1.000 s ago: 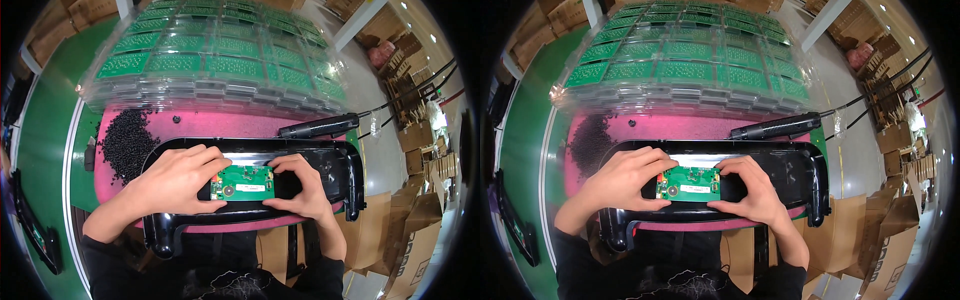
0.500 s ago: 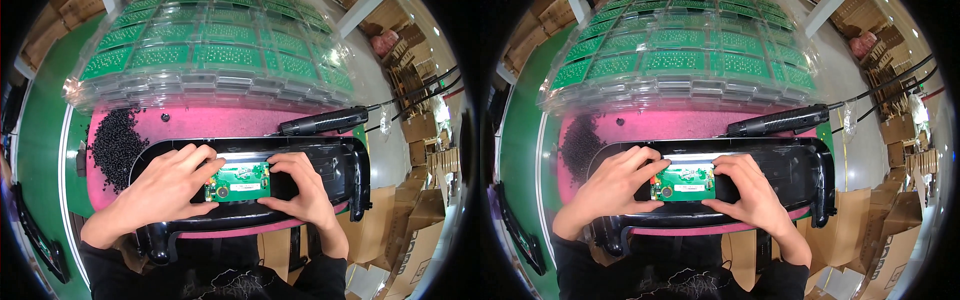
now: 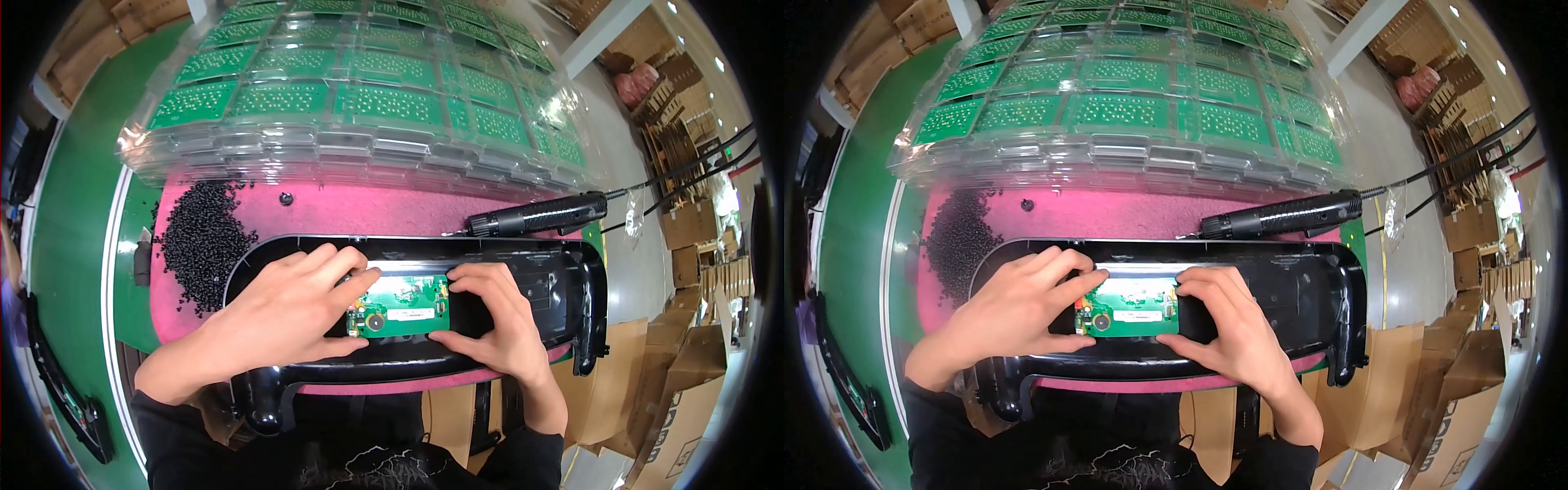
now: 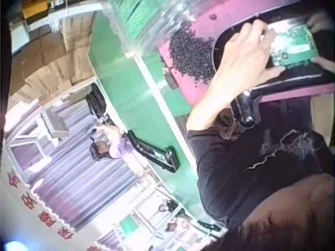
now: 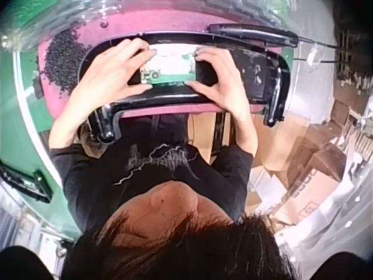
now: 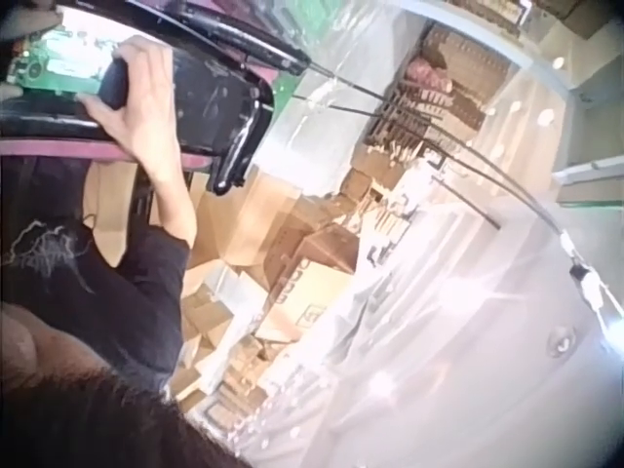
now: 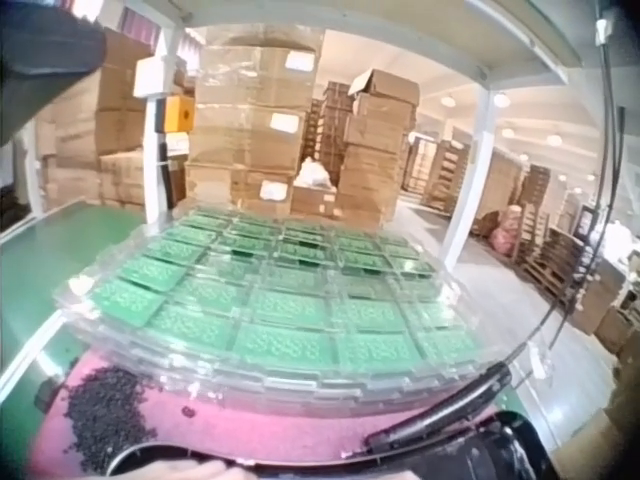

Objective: Assembling circuit boards into plastic housings and opening cardboard boxes in a factory.

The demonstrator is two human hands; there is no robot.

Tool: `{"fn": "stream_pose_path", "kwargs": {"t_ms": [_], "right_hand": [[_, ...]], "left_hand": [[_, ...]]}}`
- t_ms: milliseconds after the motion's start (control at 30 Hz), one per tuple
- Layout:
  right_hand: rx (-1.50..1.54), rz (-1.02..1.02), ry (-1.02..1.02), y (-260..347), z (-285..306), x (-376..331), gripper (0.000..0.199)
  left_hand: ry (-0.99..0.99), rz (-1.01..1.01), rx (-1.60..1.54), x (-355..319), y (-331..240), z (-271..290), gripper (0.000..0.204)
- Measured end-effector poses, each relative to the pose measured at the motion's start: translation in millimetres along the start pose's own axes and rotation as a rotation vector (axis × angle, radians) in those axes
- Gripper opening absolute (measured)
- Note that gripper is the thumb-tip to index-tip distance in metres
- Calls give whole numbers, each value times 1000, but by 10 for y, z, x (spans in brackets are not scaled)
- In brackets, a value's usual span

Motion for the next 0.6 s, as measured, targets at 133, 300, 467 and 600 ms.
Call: {"fn": "stream_pose_path", "kwargs": {"t_ms": [133,300,467,600], "right_hand": [[-3,-13,-9,27,-17,15,53],[-23,-36,5,71,-15,5,53],[-6,-91,49,66,-8,-9,58],[36,-184,104,130,22,18,67]], "left_hand": [[13,12,48,-36,17,-16,62],[5,-27,36,-77,37,-45,63],[27,-46,61,-104,25,-70,64],[5,-16,55,-172,31,-69,64]]}}
Point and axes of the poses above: each hand's wrist, its own x-axis towards the middle knuckle, its own z-axis out of the back of the hand, y = z × x, the point moved 4 cm from there along x, towards the middle knuckle, and after that the axes turned 6 degrees about -z, right-handed, at the moved point
